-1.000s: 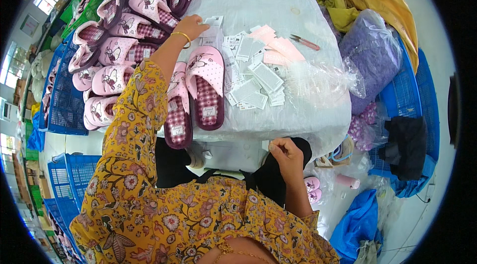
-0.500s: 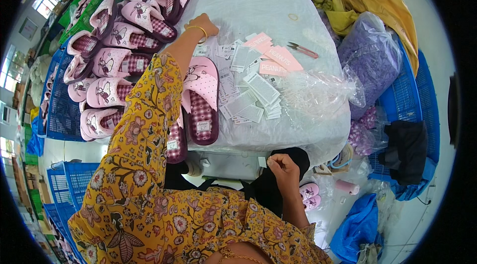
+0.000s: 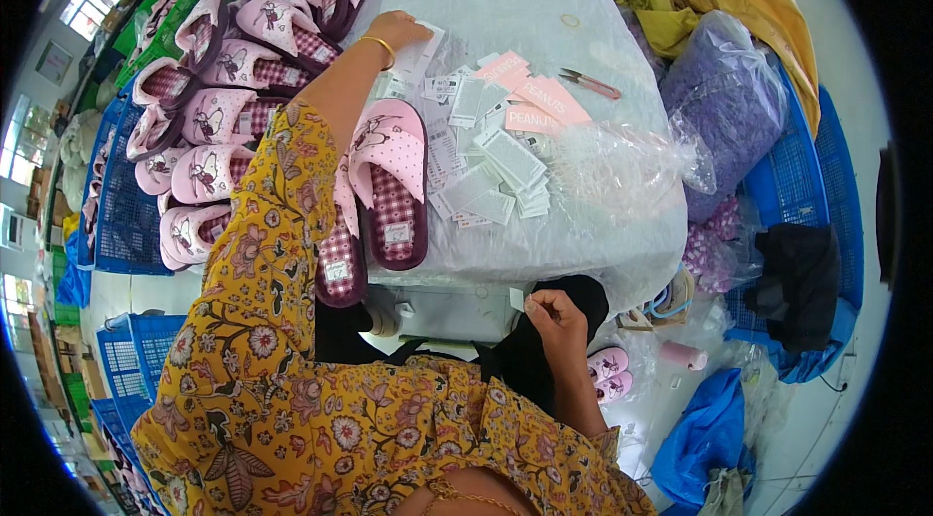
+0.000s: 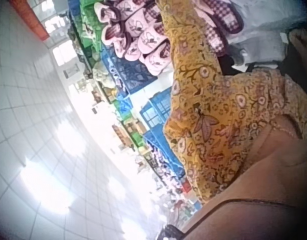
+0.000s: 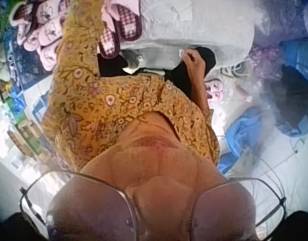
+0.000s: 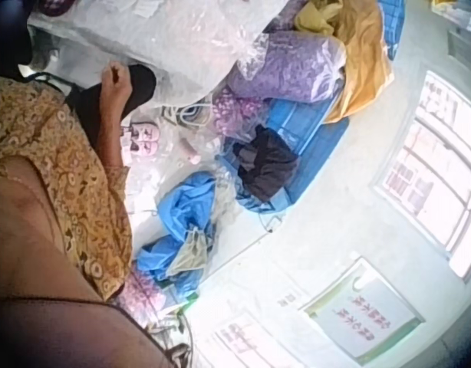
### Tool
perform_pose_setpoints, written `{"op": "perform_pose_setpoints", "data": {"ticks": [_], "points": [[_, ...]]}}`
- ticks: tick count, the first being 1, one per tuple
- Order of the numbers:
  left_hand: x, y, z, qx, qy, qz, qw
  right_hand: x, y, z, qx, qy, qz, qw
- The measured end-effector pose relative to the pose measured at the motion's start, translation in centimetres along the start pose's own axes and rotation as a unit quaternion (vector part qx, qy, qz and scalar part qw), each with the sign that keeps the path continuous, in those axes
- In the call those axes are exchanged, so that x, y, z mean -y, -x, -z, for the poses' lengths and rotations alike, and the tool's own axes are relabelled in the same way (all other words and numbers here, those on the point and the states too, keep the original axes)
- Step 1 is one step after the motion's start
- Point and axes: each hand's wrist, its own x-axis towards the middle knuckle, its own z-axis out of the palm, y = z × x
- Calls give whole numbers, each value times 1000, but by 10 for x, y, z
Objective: The person sits on the floor and repeatedly picks up pairs of pink slippers, separates small paper tags, and attaches them to the slippers. The person then places the tagged slippers into a green basket.
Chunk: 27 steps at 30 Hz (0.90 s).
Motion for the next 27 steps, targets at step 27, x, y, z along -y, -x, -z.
{"op": "perform_pose_setpoints", "data": {"ticks": [27], "points": [[-104, 137, 1, 129, 505, -53, 852, 145, -127, -75, 2, -4, 240, 971]]}}
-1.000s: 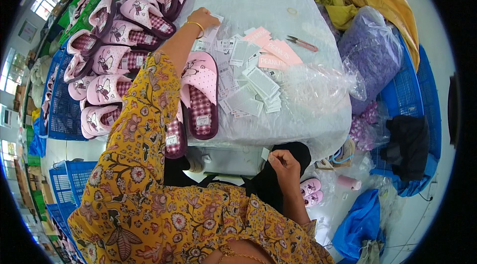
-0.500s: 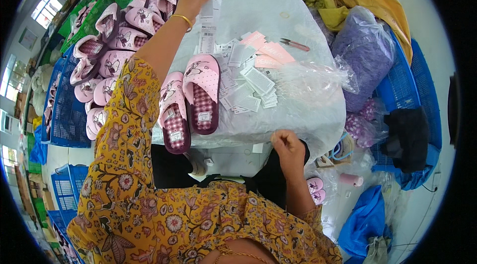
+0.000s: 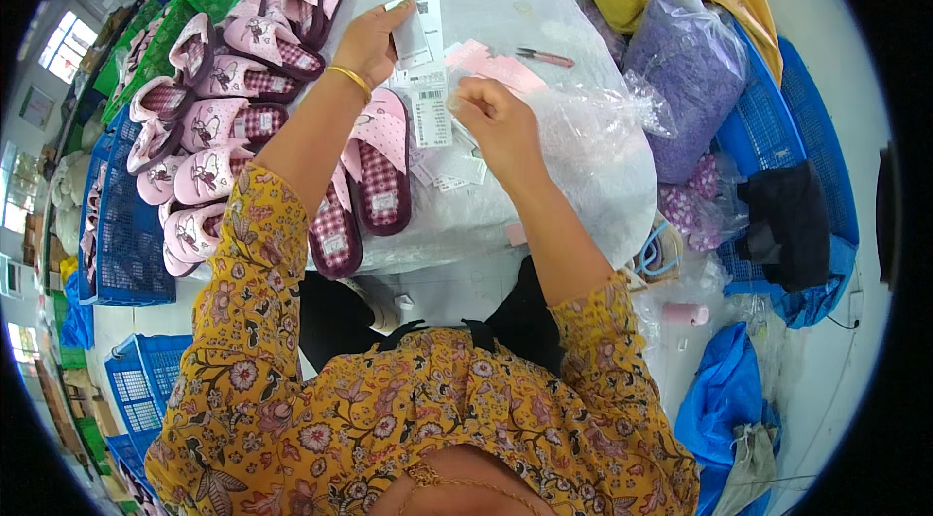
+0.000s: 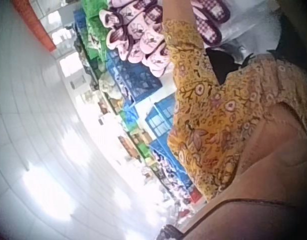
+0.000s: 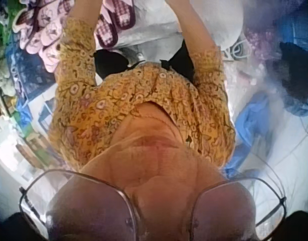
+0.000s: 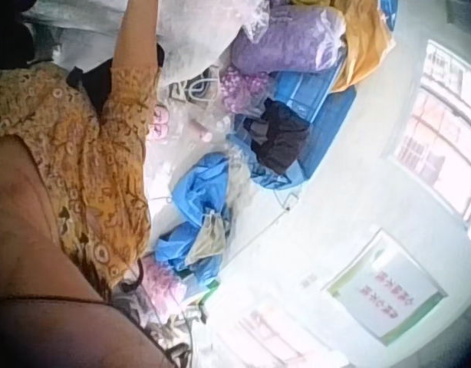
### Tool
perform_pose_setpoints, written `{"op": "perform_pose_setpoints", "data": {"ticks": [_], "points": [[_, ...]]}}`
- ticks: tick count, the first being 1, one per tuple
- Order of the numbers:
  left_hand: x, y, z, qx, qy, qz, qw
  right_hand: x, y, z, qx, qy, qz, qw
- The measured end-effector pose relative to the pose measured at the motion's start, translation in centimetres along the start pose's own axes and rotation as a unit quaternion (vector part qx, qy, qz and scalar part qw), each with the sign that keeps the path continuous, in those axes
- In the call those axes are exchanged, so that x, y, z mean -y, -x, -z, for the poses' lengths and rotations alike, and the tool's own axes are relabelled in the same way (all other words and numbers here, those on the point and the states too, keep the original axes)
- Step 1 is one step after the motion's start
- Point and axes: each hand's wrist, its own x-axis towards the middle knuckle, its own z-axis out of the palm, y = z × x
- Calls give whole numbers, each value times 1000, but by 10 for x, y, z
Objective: The person sits on the floor and repeatedly picks up pairs of pink slippers, separates small paper tags, and attaches them to the slippers. The person then places the tagged slippers into a green basket.
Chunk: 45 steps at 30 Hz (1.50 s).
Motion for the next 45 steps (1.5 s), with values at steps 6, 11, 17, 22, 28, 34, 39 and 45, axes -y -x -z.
{"op": "perform_pose_setpoints", "data": {"ticks": [6, 11, 17, 22, 28, 34, 39, 45], "points": [[40, 13, 12, -23, -8, 95, 995, -21, 14, -1, -23, -23, -68, 997], [38, 30, 7, -30, -469, 103, 877, -22, 48, 15, -50, -25, -85, 995], [51, 125, -26, 2, -463, -56, 885, 0, 78, 19, -61, -12, -86, 994], [76, 188, -51, 43, -87, 73, 993, 6, 98, 12, -29, -14, -74, 997], [76, 208, -44, 48, -159, 114, 979, 3, 109, 25, -84, 248, 223, 939], [56, 230, -50, 101, -300, 94, 944, 6, 115, 27, 6, 310, 329, 892], [58, 242, -48, 137, -317, 4, 938, 0, 130, 25, 25, 224, 299, 927], [68, 256, -56, 76, -248, -1, 966, -6, 149, 16, -19, 216, 225, 950]]}}
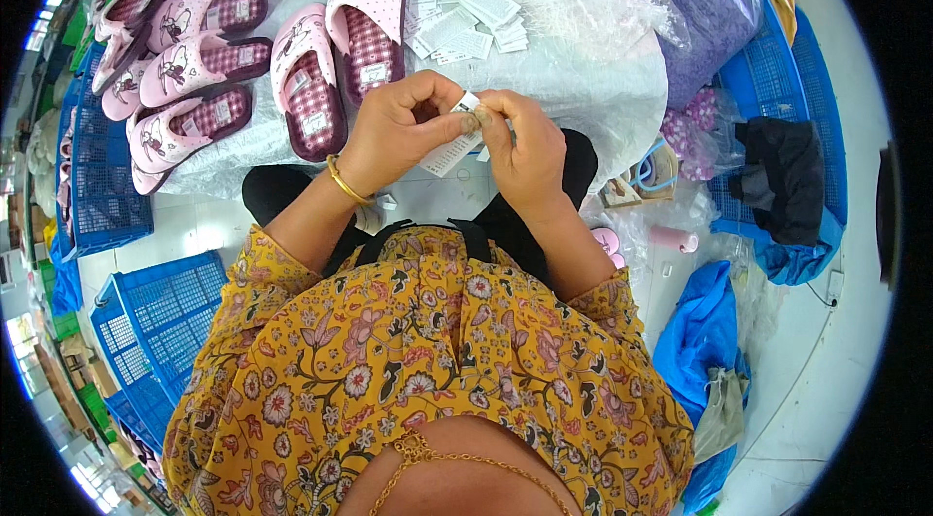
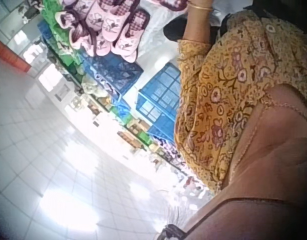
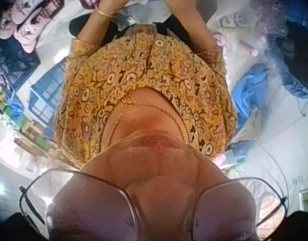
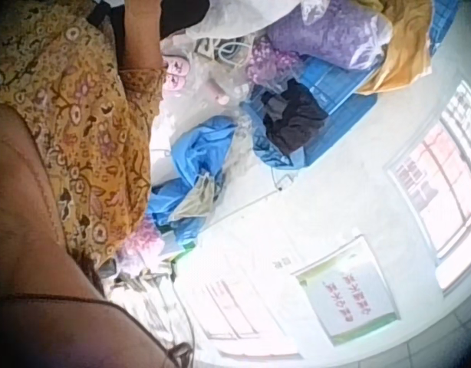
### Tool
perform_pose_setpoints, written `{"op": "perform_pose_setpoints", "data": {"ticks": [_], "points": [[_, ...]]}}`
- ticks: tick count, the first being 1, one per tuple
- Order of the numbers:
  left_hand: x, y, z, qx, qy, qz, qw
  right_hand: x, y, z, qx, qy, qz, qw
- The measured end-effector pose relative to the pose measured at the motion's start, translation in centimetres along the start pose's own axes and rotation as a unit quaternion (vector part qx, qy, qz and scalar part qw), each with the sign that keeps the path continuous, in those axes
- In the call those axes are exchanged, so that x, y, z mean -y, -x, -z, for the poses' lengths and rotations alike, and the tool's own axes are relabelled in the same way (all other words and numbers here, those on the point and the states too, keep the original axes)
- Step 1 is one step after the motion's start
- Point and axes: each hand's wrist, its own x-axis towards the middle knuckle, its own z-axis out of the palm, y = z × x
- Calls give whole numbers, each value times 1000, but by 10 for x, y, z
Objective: The person sits on the floor and repeatedly picks up pairs of pink slippers, separates small paper tags, and attaches them to the slippers. The person then places the tagged slippers into a green basket.
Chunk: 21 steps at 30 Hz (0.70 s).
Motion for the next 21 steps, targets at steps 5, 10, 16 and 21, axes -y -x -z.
{"op": "perform_pose_setpoints", "data": {"ticks": [5, 10, 16, 21], "points": [[9, -2, 8, -40, 46, 43, 997, 4, 2, -3, 11, -49, -121, 991], [21, -3, 14, 25, 143, 148, 978, 2, 1, -5, 28, -84, -162, 983], [22, -5, 11, 20, 136, 140, 981, -6, -1, -6, 51, -83, -168, 981], [33, -4, 8, 5, 174, 135, 975, -2, -1, -7, 51, -99, -185, 976]]}}
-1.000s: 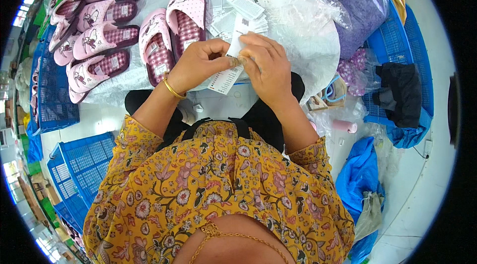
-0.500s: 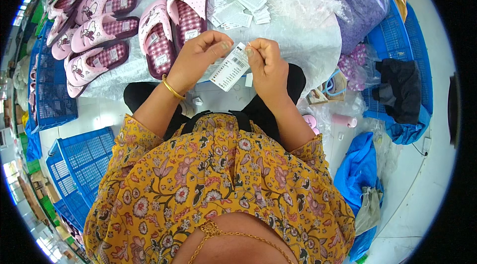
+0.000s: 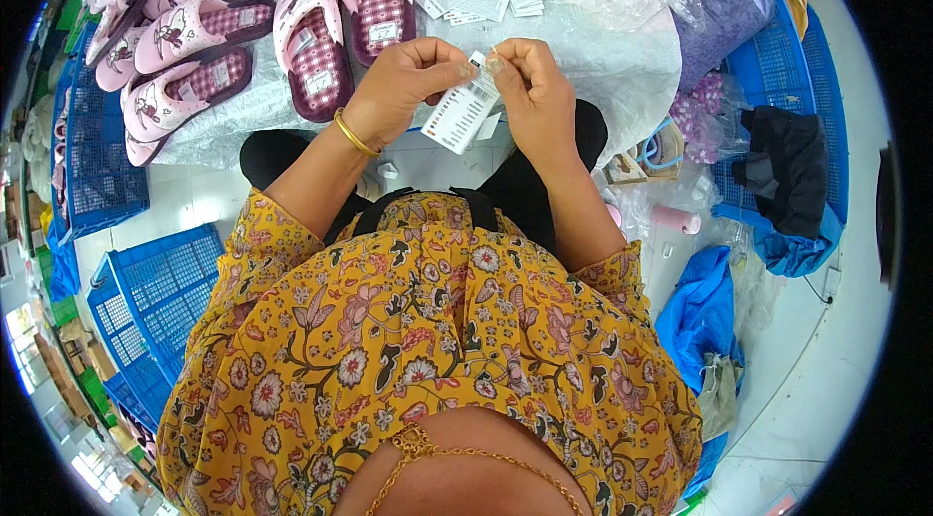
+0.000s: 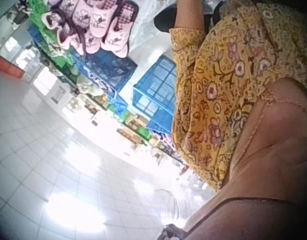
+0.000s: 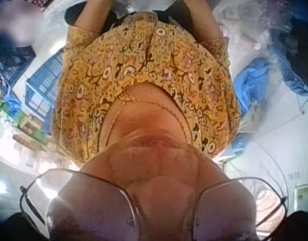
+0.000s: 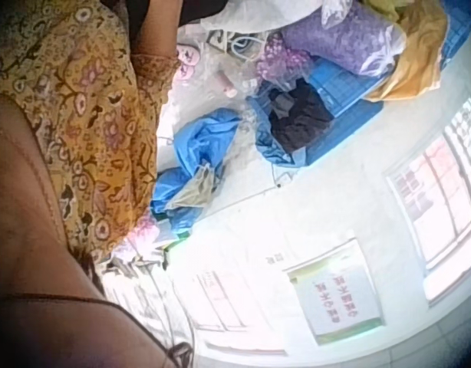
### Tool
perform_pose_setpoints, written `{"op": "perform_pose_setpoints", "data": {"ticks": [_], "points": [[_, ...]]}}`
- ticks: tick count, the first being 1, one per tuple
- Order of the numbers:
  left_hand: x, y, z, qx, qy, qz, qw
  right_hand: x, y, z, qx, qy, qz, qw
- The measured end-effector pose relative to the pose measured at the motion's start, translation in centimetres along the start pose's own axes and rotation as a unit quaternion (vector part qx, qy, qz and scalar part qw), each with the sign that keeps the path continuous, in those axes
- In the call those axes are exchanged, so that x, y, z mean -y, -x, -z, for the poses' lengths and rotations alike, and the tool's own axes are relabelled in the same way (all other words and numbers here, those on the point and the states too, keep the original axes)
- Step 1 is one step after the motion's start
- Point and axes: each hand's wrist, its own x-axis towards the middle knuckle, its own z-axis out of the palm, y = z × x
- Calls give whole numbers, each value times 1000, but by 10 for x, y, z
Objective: The person sits on the floor and repeatedly picks up pairs of pink slippers, separates small paper tags, and attaches them to the slippers. The person then places the tagged slippers into a green basket.
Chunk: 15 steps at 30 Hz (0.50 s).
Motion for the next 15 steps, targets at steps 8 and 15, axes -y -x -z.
{"op": "perform_pose_setpoints", "data": {"ticks": [8, 15], "points": [[8, 3, -8, -44, -36, -34, 998, -2, 0, -6, -12, -12, -8, 1000], [15, 2, -9, -32, 19, -22, 999, -9, -1, -6, -2, -26, -29, 999]]}}
